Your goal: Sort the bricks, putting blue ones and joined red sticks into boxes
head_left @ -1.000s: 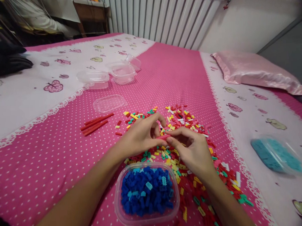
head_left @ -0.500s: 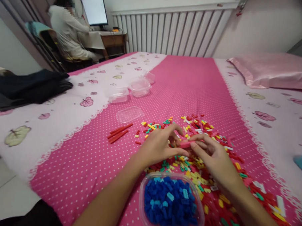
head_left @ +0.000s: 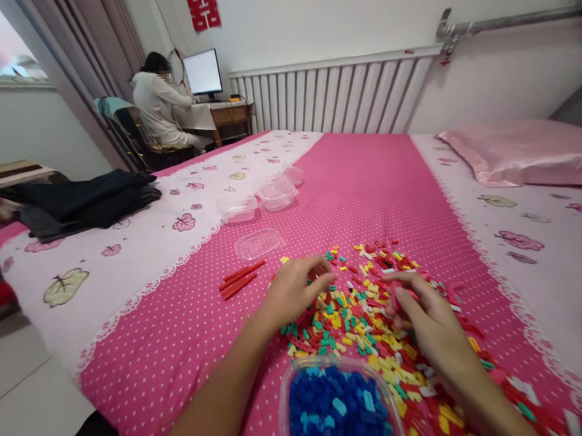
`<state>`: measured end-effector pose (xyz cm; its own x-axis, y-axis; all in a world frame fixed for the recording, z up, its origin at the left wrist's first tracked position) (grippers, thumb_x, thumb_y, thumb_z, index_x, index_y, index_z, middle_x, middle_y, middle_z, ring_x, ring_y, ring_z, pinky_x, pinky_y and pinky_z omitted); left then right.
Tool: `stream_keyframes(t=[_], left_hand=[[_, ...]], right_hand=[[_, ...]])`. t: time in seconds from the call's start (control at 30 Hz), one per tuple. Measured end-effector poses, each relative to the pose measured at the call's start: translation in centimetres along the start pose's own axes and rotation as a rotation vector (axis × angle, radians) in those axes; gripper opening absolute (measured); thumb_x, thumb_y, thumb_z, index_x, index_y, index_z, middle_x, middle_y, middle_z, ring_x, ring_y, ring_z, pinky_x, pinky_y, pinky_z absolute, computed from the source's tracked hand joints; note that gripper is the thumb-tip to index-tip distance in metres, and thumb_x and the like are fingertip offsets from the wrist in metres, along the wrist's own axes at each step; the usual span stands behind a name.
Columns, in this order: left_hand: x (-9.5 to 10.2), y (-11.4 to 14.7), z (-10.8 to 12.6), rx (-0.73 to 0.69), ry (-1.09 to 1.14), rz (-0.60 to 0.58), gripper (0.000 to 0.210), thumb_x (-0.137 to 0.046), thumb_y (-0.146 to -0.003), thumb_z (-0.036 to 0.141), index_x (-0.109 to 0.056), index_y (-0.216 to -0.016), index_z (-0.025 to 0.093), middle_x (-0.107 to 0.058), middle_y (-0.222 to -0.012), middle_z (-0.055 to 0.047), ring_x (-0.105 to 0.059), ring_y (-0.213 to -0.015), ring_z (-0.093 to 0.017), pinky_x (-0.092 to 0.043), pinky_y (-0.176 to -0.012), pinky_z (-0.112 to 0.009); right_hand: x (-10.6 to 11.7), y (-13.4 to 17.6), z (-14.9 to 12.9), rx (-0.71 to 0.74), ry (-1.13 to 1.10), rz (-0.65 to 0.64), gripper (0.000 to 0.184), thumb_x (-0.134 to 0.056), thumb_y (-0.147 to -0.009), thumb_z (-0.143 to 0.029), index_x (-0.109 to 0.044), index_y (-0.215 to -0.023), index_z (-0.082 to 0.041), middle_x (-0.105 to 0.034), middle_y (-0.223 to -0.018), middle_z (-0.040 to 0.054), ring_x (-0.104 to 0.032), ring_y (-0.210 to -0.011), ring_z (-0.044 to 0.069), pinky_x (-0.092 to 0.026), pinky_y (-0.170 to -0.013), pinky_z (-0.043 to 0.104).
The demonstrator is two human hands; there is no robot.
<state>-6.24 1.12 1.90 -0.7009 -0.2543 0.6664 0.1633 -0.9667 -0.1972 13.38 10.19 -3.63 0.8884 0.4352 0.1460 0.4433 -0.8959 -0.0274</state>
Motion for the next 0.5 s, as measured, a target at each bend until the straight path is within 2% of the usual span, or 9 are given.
stream_keyframes(t=[0.13,0.23,0.3,0.37,0.5], left_hand=[[0.2,-0.3,-0.2,-0.005,-0.004,0.014,0.021,-0.055,-0.096,0.035,-0.067,-0.096,0.018,-0.074,-0.088,-0.002,-0.067,-0.081,-0.018,-0.046,-0.076,-0.029],[0.2,-0.7,-0.4,-0.02,-0.063,0.02,0.021,-0.054,-0.096,0.035,-0.067,-0.098,0.018,-0.075,-0.09,-0.003,-0.068,-0.083,-0.019,-0.046,-0.077,-0.03],[0.2,-0.9,-0.4,-0.032,-0.095,0.021,0.022,-0.053,-0.096,0.035,-0.067,-0.098,0.018,-0.075,-0.091,-0.003,-0.068,-0.083,-0.019,-0.046,-0.077,-0.03],[0.3,-1.0,-0.4,-0.036,-0.107,0.026,0.022,-0.053,-0.095,0.036,-0.067,-0.097,0.018,-0.075,-0.09,-0.003,-0.068,-0.082,-0.019,-0.047,-0.077,-0.03],[1.8,-0.9,-1.0,-0.001,-0.157,0.092,0.027,-0.053,-0.094,0.04,-0.068,-0.094,0.018,-0.074,-0.09,-0.004,-0.067,-0.085,-0.02,-0.049,-0.081,-0.032]], right_hand=[[0.3,-0.3,-0.8,0.092,0.07,-0.032,0.032,-0.056,-0.092,-0.046,-0.064,-0.115,-0.024,-0.057,-0.078,-0.002,-0.043,-0.054,0.013,-0.035,-0.048,0.025],[0.9,-0.6,-1.3,0.11,0.096,-0.002,0.029,-0.051,-0.094,-0.044,-0.065,-0.11,-0.024,-0.048,-0.071,-0.0045,-0.038,-0.053,0.013,-0.029,-0.047,0.025],[2.2,-1.0,-1.6,0.12,0.125,0.043,0.026,-0.049,-0.095,-0.045,-0.064,-0.103,-0.025,-0.044,-0.067,-0.0056,-0.039,-0.054,0.013,-0.031,-0.049,0.025],[4.6,-1.7,-2.0,0.138,0.187,0.111,0.026,-0.051,-0.093,-0.049,-0.062,-0.093,-0.025,-0.046,-0.065,-0.0056,-0.043,-0.056,0.014,-0.036,-0.053,0.025],[12.0,-3.2,-2.1,0.123,0.291,0.303,0.034,-0.055,-0.087,-0.057,-0.058,-0.08,-0.023,-0.05,-0.062,-0.0041,-0.044,-0.055,0.014,-0.039,-0.055,0.027]])
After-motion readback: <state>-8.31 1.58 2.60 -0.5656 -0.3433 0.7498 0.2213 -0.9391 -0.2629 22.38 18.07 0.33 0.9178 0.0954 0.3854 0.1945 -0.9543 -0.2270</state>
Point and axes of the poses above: each hand's wrist, its own y-axis away from the middle knuckle, its own x-axis out of the back of the hand, z = x × y, the point moved 7 cm from there along -y, towards the middle knuckle
